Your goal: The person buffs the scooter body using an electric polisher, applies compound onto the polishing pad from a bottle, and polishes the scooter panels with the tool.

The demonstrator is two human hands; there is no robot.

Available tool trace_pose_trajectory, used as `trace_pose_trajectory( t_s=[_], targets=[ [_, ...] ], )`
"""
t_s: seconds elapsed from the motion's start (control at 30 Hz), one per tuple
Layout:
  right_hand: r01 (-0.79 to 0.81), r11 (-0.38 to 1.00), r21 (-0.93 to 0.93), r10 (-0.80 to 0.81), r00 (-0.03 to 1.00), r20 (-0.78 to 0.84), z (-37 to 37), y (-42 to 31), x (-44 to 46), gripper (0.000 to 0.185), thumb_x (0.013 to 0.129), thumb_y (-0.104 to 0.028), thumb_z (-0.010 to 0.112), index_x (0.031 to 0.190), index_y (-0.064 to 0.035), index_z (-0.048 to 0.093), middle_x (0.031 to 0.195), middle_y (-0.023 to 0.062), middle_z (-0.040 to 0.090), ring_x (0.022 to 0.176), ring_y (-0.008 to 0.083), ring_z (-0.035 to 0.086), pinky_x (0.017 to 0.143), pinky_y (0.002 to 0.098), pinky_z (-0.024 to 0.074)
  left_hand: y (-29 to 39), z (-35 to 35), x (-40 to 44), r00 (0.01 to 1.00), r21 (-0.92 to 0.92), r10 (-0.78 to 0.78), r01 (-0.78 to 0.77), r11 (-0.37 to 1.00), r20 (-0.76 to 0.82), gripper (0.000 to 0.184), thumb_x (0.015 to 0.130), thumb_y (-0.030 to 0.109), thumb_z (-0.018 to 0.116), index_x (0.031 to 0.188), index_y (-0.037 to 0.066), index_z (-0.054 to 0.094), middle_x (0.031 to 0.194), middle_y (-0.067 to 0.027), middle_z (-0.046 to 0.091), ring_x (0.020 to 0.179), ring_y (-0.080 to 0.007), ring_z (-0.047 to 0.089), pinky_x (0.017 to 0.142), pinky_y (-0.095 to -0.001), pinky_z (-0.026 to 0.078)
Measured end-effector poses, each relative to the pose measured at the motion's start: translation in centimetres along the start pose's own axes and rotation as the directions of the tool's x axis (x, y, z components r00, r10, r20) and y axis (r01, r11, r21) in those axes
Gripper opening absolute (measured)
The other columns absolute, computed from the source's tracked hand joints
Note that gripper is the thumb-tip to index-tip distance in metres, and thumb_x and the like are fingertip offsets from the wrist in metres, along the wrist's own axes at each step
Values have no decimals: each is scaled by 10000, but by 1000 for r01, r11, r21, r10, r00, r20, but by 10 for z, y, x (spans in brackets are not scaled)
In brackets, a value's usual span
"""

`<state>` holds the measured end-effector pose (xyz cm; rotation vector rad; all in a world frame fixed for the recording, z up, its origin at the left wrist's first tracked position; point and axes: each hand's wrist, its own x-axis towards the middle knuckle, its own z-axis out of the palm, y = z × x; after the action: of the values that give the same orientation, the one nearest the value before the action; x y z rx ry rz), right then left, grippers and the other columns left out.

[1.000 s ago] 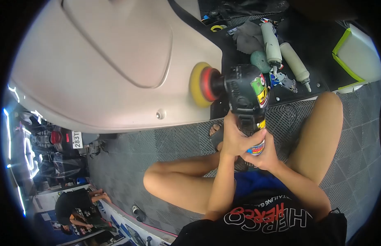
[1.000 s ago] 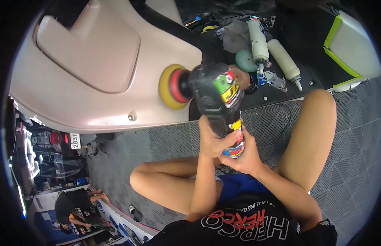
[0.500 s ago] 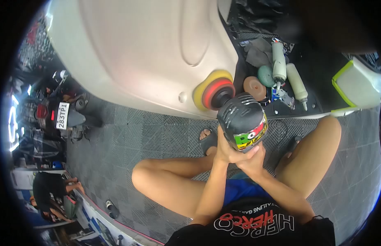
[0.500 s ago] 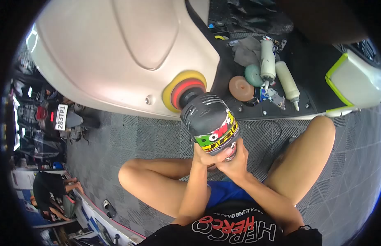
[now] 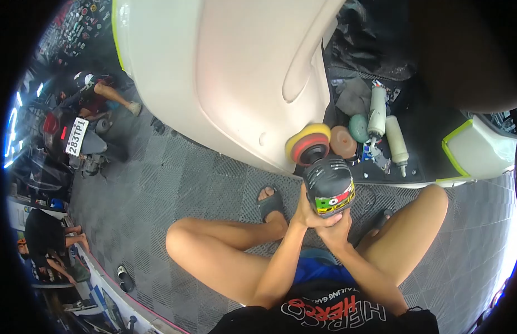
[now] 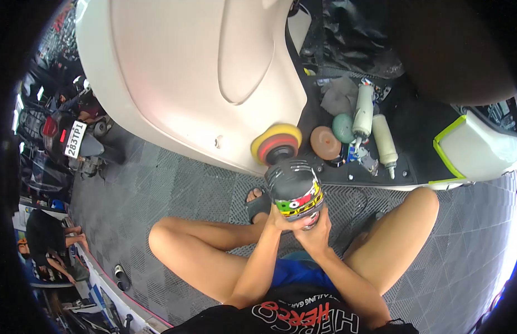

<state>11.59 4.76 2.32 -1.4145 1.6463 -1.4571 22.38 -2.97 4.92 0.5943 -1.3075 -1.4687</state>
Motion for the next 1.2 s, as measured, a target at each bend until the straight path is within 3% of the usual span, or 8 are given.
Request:
trace_pose_trajectory(
  t_s=[0.27,0.4,0.63,0.93,0.97,1.07,1.1,1.2],
  targets=[
    [274,958,-88,-262,957,128,-21,-56,28,917,659,-202,892,1407,80,442,1157,255,670,1018,380,719,861,425,580,49,-2,4,998,-85,57,-55,995,19,848,570,128,917,1321,-25,554,1226,-146,674,1116,-252,662,1008,-395,516],
    [545,838,-37,-500,793,347,-50,-88,67,989,659,-265,897,1436,80,391,1195,260,648,1011,387,717,850,423,580,66,3,7,988,-97,149,-145,985,33,691,612,132,914,1232,-23,651,1180,-131,719,1064,-233,695,962,-371,551],
    [551,828,-103,-512,818,261,-55,-141,84,889,652,-335,942,1287,47,451,1087,222,698,894,352,758,765,401,610,123,9,48,923,-182,333,-300,936,191,566,643,58,870,1173,-35,696,1113,-123,753,984,-205,725,887,-326,583],
    [505,862,28,-505,854,125,-74,-183,102,878,636,-229,919,1322,43,442,981,126,731,813,222,751,705,357,607,223,61,87,960,-230,228,-188,955,162,725,619,46,868,1256,-86,547,1122,-135,708,1001,-184,693,899,-338,571],
    [344,930,130,-361,923,133,-72,-171,96,865,645,-205,917,1322,49,443,1009,118,706,840,192,722,734,324,592,231,68,90,957,-234,249,-210,949,147,705,629,53,872,1245,-81,556,1112,-128,707,989,-180,689,897,-339,567],
    [575,813,95,-580,814,38,-77,-197,104,807,673,-148,904,1312,52,453,1061,125,669,893,182,692,774,300,572,265,82,100,959,-219,176,-127,967,224,601,641,87,883,1156,-71,620,1048,-117,720,938,-173,684,878,-328,555],
    [449,838,309,-471,882,-5,-69,-203,97,718,695,-79,883,1277,46,481,1103,127,639,939,176,663,800,298,557,265,85,105,939,-237,276,-226,945,204,566,640,99,884,1120,-73,637,1022,-117,726,920,-170,684,873,-321,552],
    [541,811,223,-576,803,150,-77,-188,103,812,739,-101,863,1391,28,397,1267,142,571,1089,213,635,900,329,532,261,83,112,903,-218,382,-340,915,194,534,641,129,885,1083,-67,658,986,-117,737,895,-161,689,862,-306,550]
  ],
)
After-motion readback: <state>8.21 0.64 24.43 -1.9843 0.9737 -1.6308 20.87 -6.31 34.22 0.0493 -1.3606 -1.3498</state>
